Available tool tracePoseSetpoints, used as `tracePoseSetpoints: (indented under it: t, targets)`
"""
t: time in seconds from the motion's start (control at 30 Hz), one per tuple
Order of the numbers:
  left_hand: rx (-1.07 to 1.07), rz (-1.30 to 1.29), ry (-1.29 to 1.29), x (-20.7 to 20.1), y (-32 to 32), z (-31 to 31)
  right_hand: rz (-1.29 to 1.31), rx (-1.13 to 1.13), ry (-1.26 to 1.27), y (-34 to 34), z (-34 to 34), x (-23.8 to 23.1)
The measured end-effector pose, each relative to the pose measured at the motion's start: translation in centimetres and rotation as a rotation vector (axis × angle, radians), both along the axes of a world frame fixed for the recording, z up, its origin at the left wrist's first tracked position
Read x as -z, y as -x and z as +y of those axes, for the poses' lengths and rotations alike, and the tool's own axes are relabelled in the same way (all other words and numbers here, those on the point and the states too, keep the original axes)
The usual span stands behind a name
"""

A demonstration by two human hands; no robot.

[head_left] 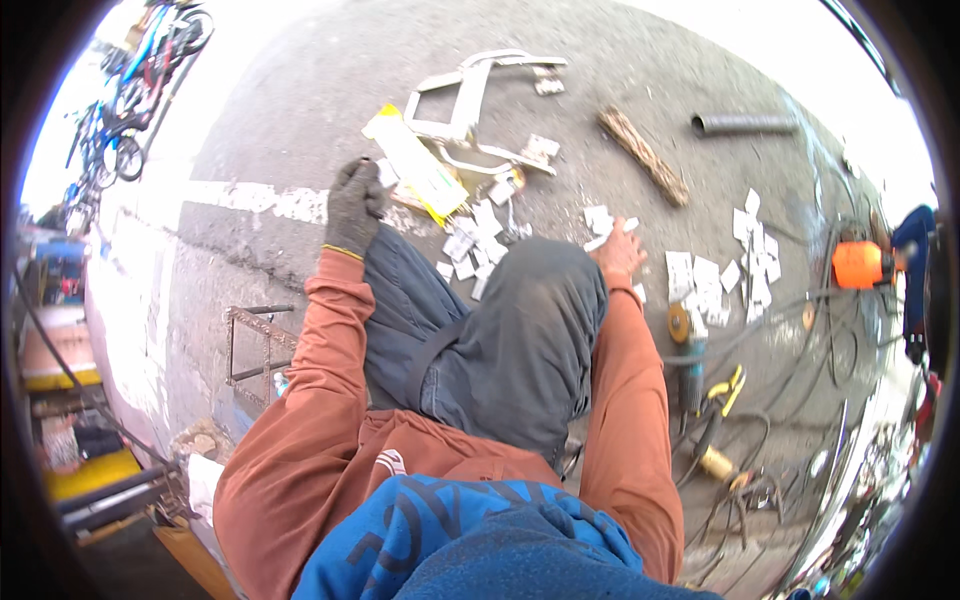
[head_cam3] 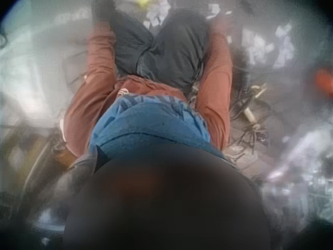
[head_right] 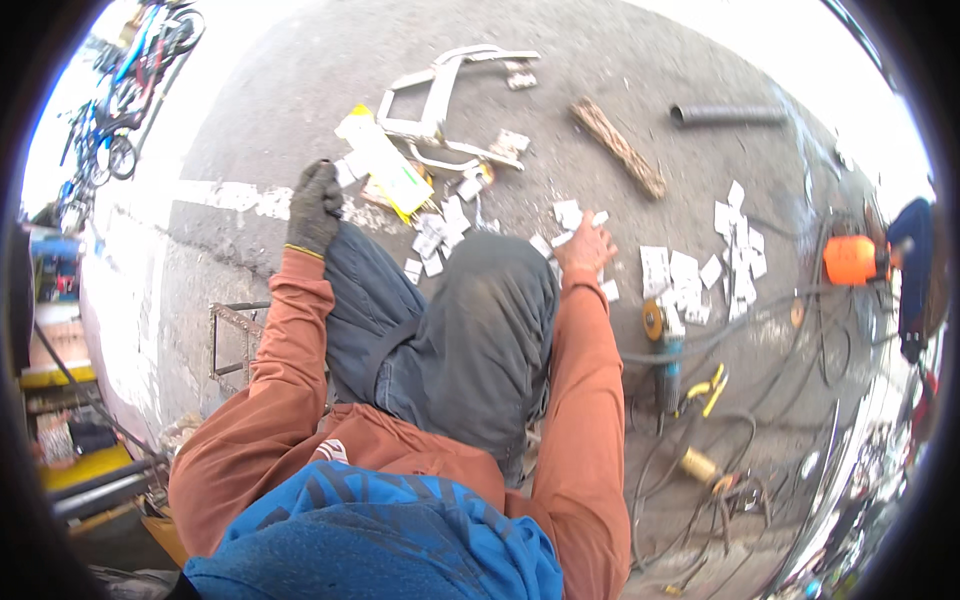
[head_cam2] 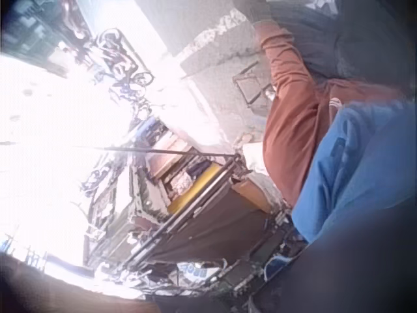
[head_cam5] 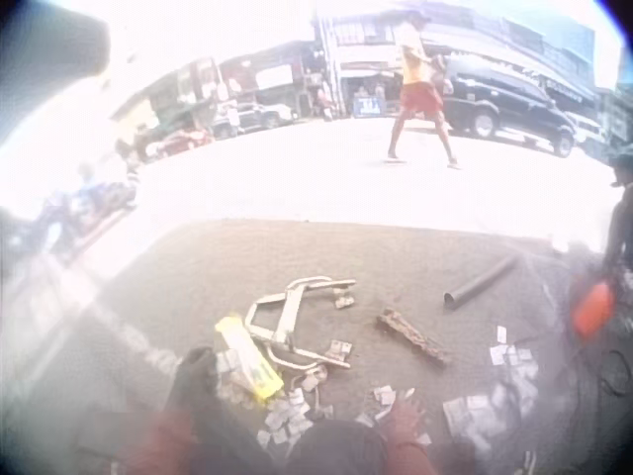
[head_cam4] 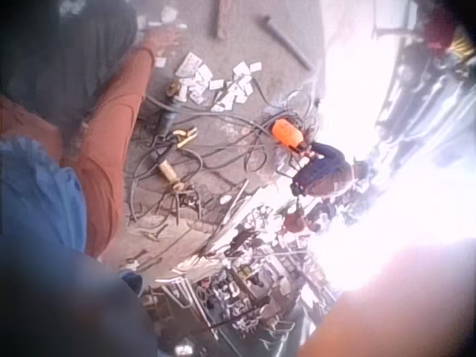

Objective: The person sits on the floor and repeatedly picks up small rectangular metal pieces, marks them with a white marker, and places them back down. The person handles the pieces one at a time and continues the marking process throughout the clip.

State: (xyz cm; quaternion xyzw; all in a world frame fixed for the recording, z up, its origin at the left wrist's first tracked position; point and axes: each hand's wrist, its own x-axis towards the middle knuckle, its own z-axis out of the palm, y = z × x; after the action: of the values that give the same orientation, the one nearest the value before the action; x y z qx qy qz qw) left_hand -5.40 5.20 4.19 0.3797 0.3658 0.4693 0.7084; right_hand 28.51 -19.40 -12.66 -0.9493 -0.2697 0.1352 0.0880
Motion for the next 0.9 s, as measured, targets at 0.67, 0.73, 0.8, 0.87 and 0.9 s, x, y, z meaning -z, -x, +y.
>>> tracePoseSetpoints:
  t: [0.67, 0.73, 0.8, 0.87, 0.9]
  targets:
    - [0.033, -0.042, 0.065, -1.1, -0.6, -1.9, 1.414, -0.714, -1.893, 1.4, -4.8, -23.0]
    - [0.109, -0.089, 0.103, -1.6, -2.0, -3.4, 1.259, -0.769, -1.866, 3.2, -5.7, -25.2]
    - [0.172, -0.149, 0.164, -1.9, -3.3, -5.9, 1.038, -0.739, -1.823, 5.0, -6.6, -26.3]
    - [0.212, -0.191, 0.206, -2.6, -5.0, -8.2, 0.687, -0.694, -1.756, 7.0, -7.6, -26.5]
    - [0.272, -0.194, 0.189, -3.0, -5.6, -9.4, 0.474, -0.651, -1.683, 8.1, -8.1, -26.2]
